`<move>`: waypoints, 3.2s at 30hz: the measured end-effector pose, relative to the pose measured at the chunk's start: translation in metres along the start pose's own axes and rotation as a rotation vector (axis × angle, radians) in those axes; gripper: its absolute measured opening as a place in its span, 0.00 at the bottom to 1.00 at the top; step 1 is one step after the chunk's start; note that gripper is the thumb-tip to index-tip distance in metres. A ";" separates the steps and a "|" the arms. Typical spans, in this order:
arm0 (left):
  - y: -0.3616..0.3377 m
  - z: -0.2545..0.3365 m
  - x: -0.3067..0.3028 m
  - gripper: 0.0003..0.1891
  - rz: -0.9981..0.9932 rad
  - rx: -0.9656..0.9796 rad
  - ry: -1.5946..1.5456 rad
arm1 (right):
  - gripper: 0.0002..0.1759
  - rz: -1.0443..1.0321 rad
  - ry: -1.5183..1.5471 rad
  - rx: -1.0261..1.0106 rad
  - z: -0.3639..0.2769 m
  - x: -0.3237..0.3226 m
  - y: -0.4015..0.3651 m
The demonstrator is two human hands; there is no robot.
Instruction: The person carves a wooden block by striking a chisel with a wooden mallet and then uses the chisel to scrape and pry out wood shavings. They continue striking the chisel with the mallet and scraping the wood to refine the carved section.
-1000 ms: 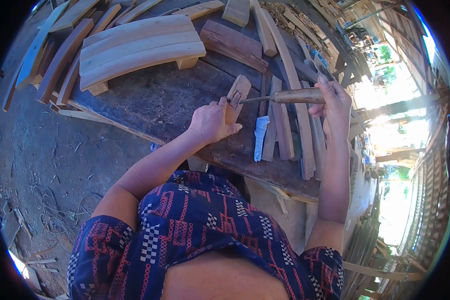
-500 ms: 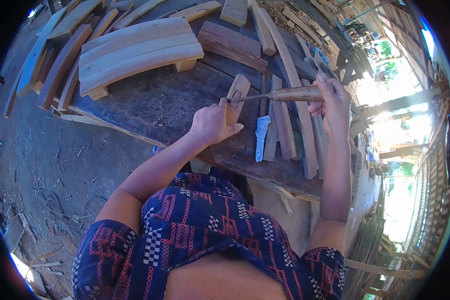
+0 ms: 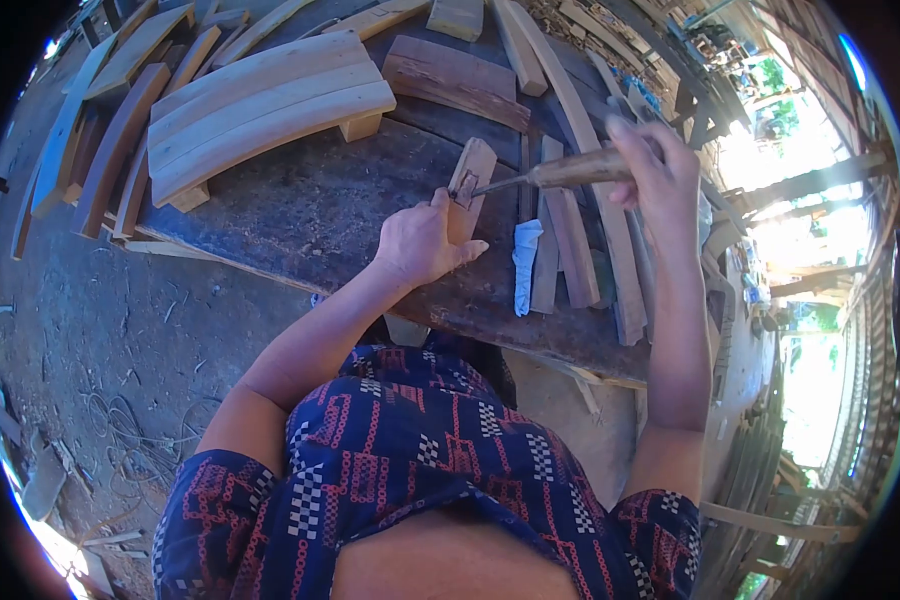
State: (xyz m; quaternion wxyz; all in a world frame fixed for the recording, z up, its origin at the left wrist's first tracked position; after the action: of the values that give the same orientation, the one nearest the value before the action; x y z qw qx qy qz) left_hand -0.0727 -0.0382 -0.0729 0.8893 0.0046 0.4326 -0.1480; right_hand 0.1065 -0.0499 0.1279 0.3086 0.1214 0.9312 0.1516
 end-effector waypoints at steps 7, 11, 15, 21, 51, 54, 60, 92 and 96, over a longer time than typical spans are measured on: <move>0.025 0.040 -0.062 0.46 0.294 0.239 -0.005 | 0.27 -0.099 -0.224 -0.165 -0.020 0.028 0.023; 0.043 0.097 -0.075 0.34 0.194 0.545 -0.446 | 0.28 -0.111 -0.318 -0.298 -0.019 0.032 0.026; 0.050 0.122 -0.058 0.12 0.005 0.657 -0.901 | 0.31 -0.222 0.158 -0.157 -0.016 0.018 0.004; 0.058 0.115 -0.061 0.12 -0.134 0.470 -0.934 | 0.39 -0.219 -0.528 0.056 0.117 -0.025 -0.085; 0.055 0.148 -0.036 0.09 -0.205 0.679 -0.830 | 0.17 0.198 -0.218 -0.218 0.007 -0.095 -0.071; 0.044 0.145 -0.034 0.09 -0.277 0.641 -0.875 | 0.09 0.212 0.363 -0.570 -0.011 -0.158 -0.075; 0.051 0.142 -0.031 0.10 -0.275 0.598 -0.738 | 0.14 0.307 0.147 -0.567 0.019 -0.117 -0.083; 0.059 0.121 -0.033 0.17 -0.187 0.639 -0.853 | 0.36 -0.210 -0.646 0.370 0.211 -0.025 -0.105; 0.058 0.124 -0.031 0.17 -0.269 0.726 -0.843 | 0.38 -0.291 -0.730 0.331 0.200 -0.031 -0.098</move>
State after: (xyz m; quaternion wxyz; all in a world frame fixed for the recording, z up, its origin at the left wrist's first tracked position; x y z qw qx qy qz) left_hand 0.0202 0.0083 0.0215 0.8998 0.1953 -0.0414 -0.3879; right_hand 0.2399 -0.1091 -0.0435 0.6126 0.0824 0.7799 -0.0983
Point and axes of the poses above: each hand's wrist, its own y-axis towards the middle knuckle, its own x-axis out of the palm, z = x × y, the point moved 6 cm from there along y, towards the middle knuckle, and after that the axes turned 8 degrees about -x, right-handed, at the moved point
